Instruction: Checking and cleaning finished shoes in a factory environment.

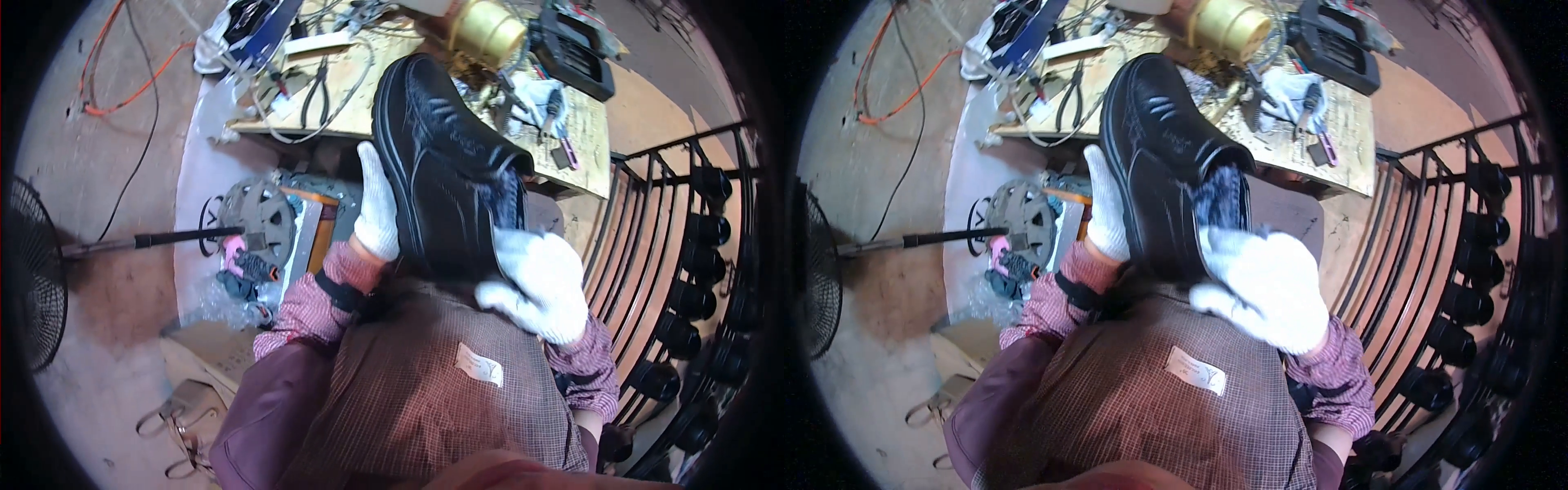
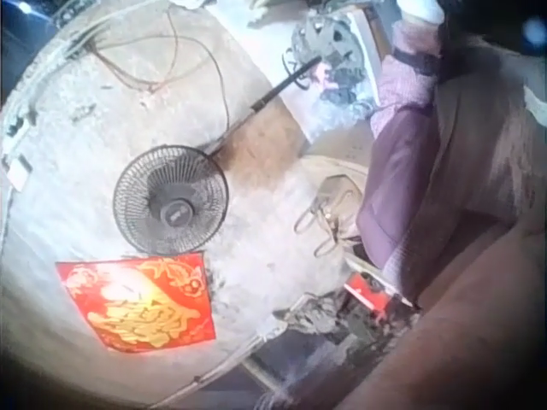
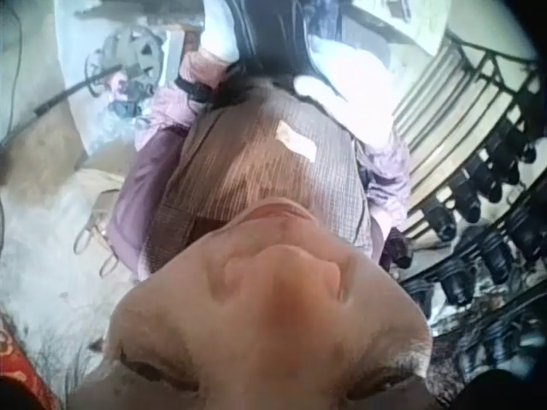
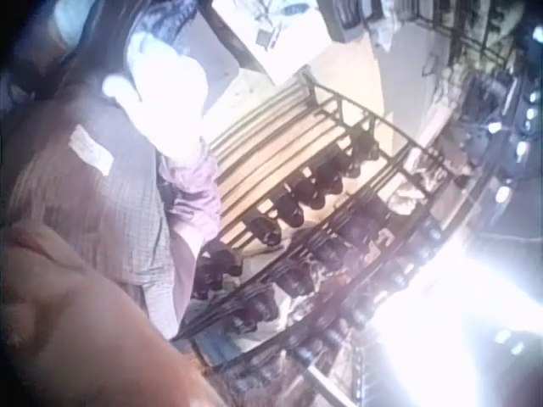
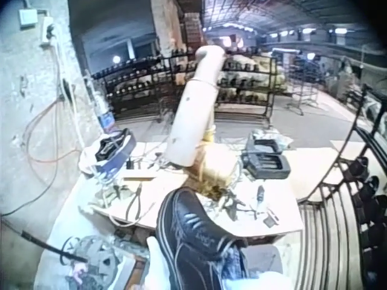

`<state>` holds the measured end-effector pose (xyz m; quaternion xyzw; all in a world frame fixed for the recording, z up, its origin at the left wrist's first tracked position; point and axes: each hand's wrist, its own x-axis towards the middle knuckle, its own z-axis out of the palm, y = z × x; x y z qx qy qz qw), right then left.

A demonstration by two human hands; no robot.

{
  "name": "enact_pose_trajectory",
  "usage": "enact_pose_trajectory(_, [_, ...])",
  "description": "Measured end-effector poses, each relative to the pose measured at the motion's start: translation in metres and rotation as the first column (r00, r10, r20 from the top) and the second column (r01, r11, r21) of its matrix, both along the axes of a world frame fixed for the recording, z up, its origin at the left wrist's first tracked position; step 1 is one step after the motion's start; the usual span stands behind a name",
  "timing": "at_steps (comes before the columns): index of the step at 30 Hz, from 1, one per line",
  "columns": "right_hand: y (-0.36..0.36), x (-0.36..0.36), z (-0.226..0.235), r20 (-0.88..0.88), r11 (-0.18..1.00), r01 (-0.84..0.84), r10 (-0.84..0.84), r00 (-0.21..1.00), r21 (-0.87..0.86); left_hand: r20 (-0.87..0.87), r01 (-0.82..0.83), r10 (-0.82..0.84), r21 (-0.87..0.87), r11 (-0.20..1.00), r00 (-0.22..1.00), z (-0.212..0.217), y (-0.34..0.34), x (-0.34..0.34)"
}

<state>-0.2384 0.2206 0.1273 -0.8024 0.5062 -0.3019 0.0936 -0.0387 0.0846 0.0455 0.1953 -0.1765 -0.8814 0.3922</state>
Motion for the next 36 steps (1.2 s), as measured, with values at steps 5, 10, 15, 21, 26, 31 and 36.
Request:
enact_pose_trajectory(5, [-0.024, 0.022, -0.011, -0.055, 0.988, 0.117, -0.112, 0.992, 0.097, 0.159, -0.099, 0.112, -0.092, 0.991, 0.981, -0.062, -0.033, 0.025])
enact_pose_trajectory(10, [0.011, -0.007, -0.036, 0.046, 0.920, 0.352, -0.364, 0.930, 0.172, 0.138, -0.133, 0.138, -0.045, 0.990, 0.981, -0.050, -0.076, 0.029])
enact_pose_trajectory(15, [0.061, -0.024, -0.056, 0.063, 0.781, 0.477, -0.544, 0.837, 0.404, 0.069, -0.108, 0.117, -0.120, 0.987, 0.991, -0.047, -0.111, 0.028])
enact_pose_trajectory(21, [0.080, -0.017, -0.067, 0.056, 0.706, 0.549, -0.634, 0.771, 0.446, 0.269, -0.317, 0.415, -0.341, 0.885, 0.869, -0.037, -0.106, 0.016])
enact_pose_trajectory(26, [0.069, -0.018, -0.070, -0.002, 0.749, 0.540, -0.585, 0.811, 0.384, 0.186, -0.174, 0.208, -0.182, 0.968, 0.960, -0.030, -0.086, 0.022])
enact_pose_trajectory(31, [0.065, -0.023, -0.070, -0.058, 0.784, 0.545, -0.555, 0.830, 0.299, 0.232, -0.205, 0.248, -0.193, 0.960, 0.941, -0.016, -0.108, 0.017])
enact_pose_trajectory(36, [0.067, -0.020, -0.076, -0.043, 0.751, 0.575, -0.595, 0.802, 0.326, 0.349, -0.223, 0.312, -0.273, 0.936, 0.884, -0.004, -0.119, 0.024])
